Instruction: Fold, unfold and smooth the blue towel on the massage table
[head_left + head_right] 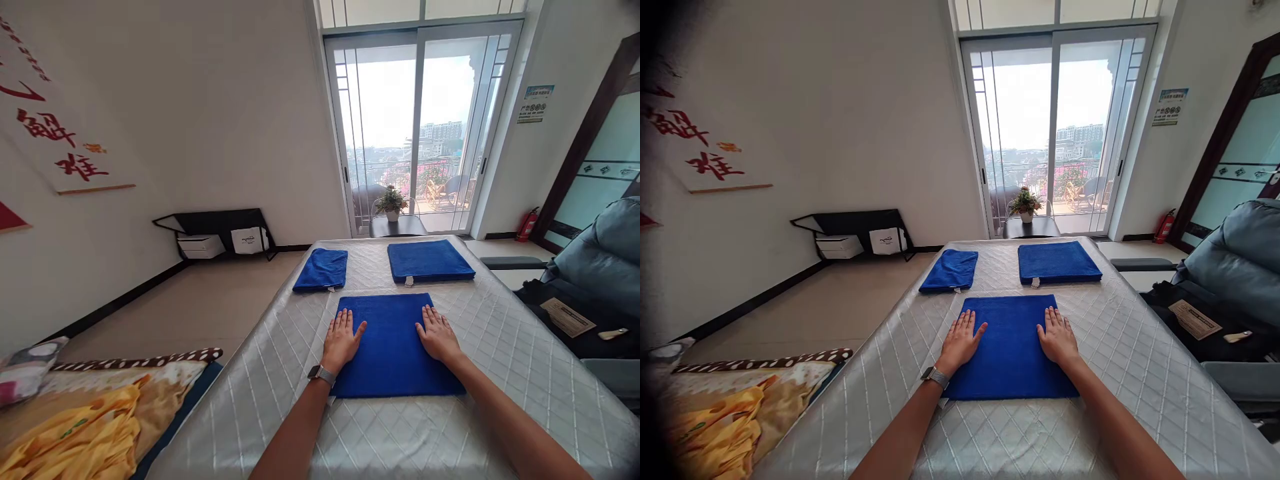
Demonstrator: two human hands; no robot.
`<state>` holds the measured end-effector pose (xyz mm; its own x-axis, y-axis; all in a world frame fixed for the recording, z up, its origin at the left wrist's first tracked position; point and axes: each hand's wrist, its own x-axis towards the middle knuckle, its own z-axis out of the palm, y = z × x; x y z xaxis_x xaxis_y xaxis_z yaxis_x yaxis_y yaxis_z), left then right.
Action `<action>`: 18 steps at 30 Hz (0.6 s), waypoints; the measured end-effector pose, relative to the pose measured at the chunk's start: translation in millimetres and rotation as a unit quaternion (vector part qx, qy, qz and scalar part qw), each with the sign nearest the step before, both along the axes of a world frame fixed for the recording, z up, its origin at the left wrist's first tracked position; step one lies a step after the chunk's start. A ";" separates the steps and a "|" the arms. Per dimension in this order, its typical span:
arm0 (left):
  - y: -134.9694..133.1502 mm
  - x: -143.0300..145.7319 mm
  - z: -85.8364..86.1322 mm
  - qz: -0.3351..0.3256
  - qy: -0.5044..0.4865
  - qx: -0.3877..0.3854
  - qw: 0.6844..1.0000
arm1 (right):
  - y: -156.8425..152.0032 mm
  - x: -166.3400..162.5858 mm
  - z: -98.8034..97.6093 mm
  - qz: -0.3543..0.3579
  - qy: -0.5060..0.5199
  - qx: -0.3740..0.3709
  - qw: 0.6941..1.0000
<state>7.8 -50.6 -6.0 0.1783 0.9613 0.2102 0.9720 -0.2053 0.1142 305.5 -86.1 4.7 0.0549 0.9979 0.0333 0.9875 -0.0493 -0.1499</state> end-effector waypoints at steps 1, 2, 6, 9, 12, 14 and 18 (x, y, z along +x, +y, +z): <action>-0.5 0.2 0.3 0.003 -0.003 0.000 1.000 | -0.3 -0.6 2.6 -0.002 0.001 -0.004 1.000; -1.0 0.1 0.4 0.003 -0.007 -0.001 1.000 | -0.9 -1.2 5.6 -0.003 0.002 -0.008 1.000; -1.5 -1.5 -1.0 -0.001 -0.012 0.005 1.000 | -8.9 -3.3 16.1 -0.004 0.001 -0.018 1.000; -0.7 -2.7 -3.3 0.003 -0.012 0.008 1.000 | -24.6 -4.8 15.3 -0.001 -0.014 -0.016 1.000; 0.6 -3.2 -5.0 0.004 -0.006 0.007 1.000 | -44.3 -5.8 6.9 -0.010 -0.019 -0.019 1.000; 1.5 -3.4 -5.6 0.008 0.003 0.005 1.000 | -54.6 -6.5 1.3 -0.012 -0.014 -0.018 1.000; 1.9 -4.0 -6.2 0.008 0.008 0.003 1.000 | -62.0 -8.0 -2.6 -0.010 -0.003 -0.014 1.000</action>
